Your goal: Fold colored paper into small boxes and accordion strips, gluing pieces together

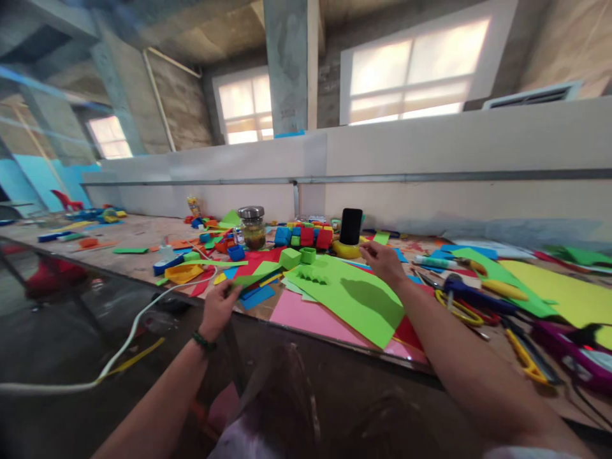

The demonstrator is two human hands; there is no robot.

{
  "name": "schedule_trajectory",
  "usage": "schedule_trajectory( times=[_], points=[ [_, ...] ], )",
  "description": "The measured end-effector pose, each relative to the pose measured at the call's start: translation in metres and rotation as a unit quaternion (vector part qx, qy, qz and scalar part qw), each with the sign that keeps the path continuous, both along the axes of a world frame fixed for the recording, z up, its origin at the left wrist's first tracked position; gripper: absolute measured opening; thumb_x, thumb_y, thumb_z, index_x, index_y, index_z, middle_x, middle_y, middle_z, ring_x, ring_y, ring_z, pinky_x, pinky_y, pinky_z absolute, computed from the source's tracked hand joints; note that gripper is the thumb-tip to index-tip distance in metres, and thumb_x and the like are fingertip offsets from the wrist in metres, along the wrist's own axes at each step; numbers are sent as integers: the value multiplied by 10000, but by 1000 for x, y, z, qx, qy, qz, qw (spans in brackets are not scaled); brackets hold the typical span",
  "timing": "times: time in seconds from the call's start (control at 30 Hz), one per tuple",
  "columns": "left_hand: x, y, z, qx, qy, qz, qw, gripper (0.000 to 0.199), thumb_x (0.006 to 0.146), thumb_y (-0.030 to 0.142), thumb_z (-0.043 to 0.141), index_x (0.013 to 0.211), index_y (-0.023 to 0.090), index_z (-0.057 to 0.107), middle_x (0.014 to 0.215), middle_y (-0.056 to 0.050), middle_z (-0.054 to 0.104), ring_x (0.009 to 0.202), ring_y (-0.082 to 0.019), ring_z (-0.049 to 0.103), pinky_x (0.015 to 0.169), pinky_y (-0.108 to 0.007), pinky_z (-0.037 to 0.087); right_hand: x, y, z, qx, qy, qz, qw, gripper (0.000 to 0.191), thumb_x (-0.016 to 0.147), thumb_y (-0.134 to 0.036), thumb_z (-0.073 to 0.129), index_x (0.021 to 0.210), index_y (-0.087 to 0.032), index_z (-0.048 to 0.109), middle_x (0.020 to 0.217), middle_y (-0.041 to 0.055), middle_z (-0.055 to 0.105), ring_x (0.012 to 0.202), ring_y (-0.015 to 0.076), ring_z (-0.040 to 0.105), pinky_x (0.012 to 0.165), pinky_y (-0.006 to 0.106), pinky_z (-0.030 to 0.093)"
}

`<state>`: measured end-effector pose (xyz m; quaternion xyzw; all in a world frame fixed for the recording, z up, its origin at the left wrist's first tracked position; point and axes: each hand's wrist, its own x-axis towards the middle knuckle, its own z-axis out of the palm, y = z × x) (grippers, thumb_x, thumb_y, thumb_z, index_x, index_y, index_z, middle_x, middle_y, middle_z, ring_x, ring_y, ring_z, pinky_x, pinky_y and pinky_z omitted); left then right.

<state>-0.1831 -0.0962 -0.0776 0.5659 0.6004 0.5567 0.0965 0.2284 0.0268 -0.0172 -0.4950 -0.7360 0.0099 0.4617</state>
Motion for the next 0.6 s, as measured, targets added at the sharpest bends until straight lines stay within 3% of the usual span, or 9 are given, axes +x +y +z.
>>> schedule_trajectory(
  times=[0.1, 0.17, 0.3, 0.4, 0.47, 0.53, 0.6],
  points=[
    [0, -9, 10, 91, -135, 67, 984, 309, 829, 434, 490, 916, 159, 599, 800, -24, 646, 717, -139, 587, 674, -247, 475, 3, -4, 8, 41, 31, -15, 999, 333, 807, -456, 557, 909, -165, 681, 638, 47, 660, 541, 166, 583, 556, 292, 450],
    [4, -17, 26, 192, -272, 86, 939, 291, 744, 414, 618, 890, 163, 588, 808, -9, 645, 723, -126, 592, 699, -239, 489, 7, -6, 18, 76, 63, -34, 995, 373, 838, -473, 513, 976, -159, 659, 693, 63, 668, 565, 168, 595, 574, 299, 473],
    [23, -37, 69, 264, -418, -10, 869, 271, 626, 288, 745, 815, 193, 576, 798, 35, 652, 707, -95, 609, 704, -210, 509, 9, -12, 48, 126, 176, -38, 976, 405, 841, -502, 509, 1012, -155, 626, 708, 57, 649, 515, 150, 579, 513, 286, 479],
    [43, -48, 92, 166, -472, -125, 857, 252, 658, 275, 715, 872, 219, 595, 837, 24, 685, 792, -129, 655, 721, -231, 533, 2, -30, 67, 97, 225, 11, 969, 364, 776, -495, 611, 943, -174, 648, 661, 27, 629, 470, 132, 554, 468, 267, 461],
    [57, -52, 99, 84, -497, -186, 843, 268, 650, 248, 713, 898, 220, 612, 851, 13, 701, 796, -141, 671, 704, -232, 541, -8, -55, 77, 59, 180, 43, 981, 355, 783, -488, 615, 961, -183, 654, 649, 21, 634, 488, 141, 574, 485, 273, 476],
    [73, -55, 100, 29, -503, -249, 827, 324, 624, 218, 738, 930, 218, 632, 888, 6, 714, 780, -146, 678, 698, -237, 547, -22, -90, 84, 50, 88, 82, 991, 339, 825, -476, 585, 1010, -199, 649, 762, 46, 685, 640, 178, 650, 604, 310, 530],
    [90, -57, 98, 10, -488, -304, 818, 387, 595, 206, 775, 961, 219, 649, 921, 4, 721, 777, -148, 678, 707, -244, 551, -35, -126, 90, 88, -29, 131, 987, 334, 836, -442, 602, 1087, -224, 635, 994, 72, 700, 916, 226, 663, 808, 369, 531]
  ],
)
